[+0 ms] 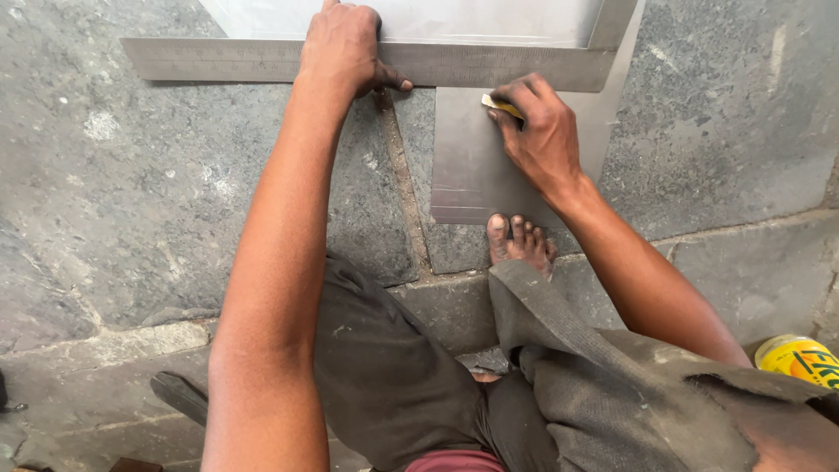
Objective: The person uses a square ruler and a marking tool to draw lines on L-shaped metal sheets while sitting on the floor.
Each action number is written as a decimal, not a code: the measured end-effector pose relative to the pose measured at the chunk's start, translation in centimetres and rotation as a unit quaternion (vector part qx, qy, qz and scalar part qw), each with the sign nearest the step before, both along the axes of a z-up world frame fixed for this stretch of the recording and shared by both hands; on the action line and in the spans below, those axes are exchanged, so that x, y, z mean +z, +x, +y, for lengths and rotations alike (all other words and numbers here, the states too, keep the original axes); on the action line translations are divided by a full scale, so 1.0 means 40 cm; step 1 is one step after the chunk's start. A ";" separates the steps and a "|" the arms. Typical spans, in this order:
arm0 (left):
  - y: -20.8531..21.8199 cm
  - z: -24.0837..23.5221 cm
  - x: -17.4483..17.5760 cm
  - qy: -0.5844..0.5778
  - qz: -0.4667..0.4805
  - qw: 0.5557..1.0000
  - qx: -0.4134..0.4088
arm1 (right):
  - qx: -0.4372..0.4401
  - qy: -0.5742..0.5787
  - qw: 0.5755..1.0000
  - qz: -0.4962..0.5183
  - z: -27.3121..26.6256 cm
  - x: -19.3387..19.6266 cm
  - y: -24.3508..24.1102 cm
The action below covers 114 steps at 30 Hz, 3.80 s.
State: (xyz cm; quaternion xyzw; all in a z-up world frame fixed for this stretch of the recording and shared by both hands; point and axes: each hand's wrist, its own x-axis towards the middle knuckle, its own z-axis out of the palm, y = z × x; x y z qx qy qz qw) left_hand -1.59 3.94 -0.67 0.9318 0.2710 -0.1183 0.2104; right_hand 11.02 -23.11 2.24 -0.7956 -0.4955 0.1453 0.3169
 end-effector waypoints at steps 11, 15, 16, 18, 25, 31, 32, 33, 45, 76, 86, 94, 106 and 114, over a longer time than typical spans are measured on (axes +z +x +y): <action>0.010 0.001 0.000 0.001 0.018 1.000 0.004 | -0.030 -0.002 1.000 0.002 -0.011 -0.023 0.014; 0.002 -0.002 -0.008 -0.005 0.018 1.000 0.004 | -0.033 -0.001 0.999 0.005 -0.017 -0.009 0.021; -0.001 -0.001 -0.009 -0.001 0.004 1.000 0.002 | -0.031 0.001 1.000 0.004 -0.015 -0.005 0.023; -0.005 -0.001 -0.008 0.010 -0.023 1.000 -0.002 | -0.025 -0.002 1.000 0.003 -0.014 0.003 0.026; -0.003 0.001 -0.019 0.010 -0.011 1.000 -0.007 | -0.011 -0.063 0.998 -0.010 -0.009 -0.018 0.034; 0.007 0.027 -0.025 0.008 -0.001 1.000 -0.022 | 0.081 -0.113 0.990 0.027 -0.025 -0.029 0.088; 0.008 0.015 -0.025 0.011 0.015 1.000 -0.013 | 0.185 -0.278 0.935 0.119 -0.025 -0.031 0.085; 0.005 0.006 -0.022 0.014 0.030 0.999 -0.004 | 0.282 -0.429 0.834 0.202 -0.028 -0.031 0.073; 0.015 -0.003 0.010 -0.016 0.047 0.999 0.021 | -0.045 -0.029 0.998 0.043 0.028 0.023 0.002; -0.219 -0.329 0.078 -0.103 -0.129 0.986 -0.005 | -0.286 0.012 0.958 -0.006 -0.594 0.064 -0.094; -0.209 -0.324 0.071 -0.072 -0.126 0.988 -0.046 | -0.264 -0.037 0.964 0.023 -0.592 0.056 -0.059; -0.203 -0.321 0.060 -0.075 -0.122 0.988 -0.053 | -0.221 -0.027 0.974 0.040 -0.541 0.056 -0.062; -0.210 -0.317 0.043 -0.072 -0.127 0.988 -0.057 | -0.129 -0.052 0.990 0.029 -0.492 -0.018 -0.038; -0.209 -0.317 0.050 -0.071 -0.140 0.986 -0.061 | -0.128 -0.058 0.989 0.036 -0.466 0.007 -0.036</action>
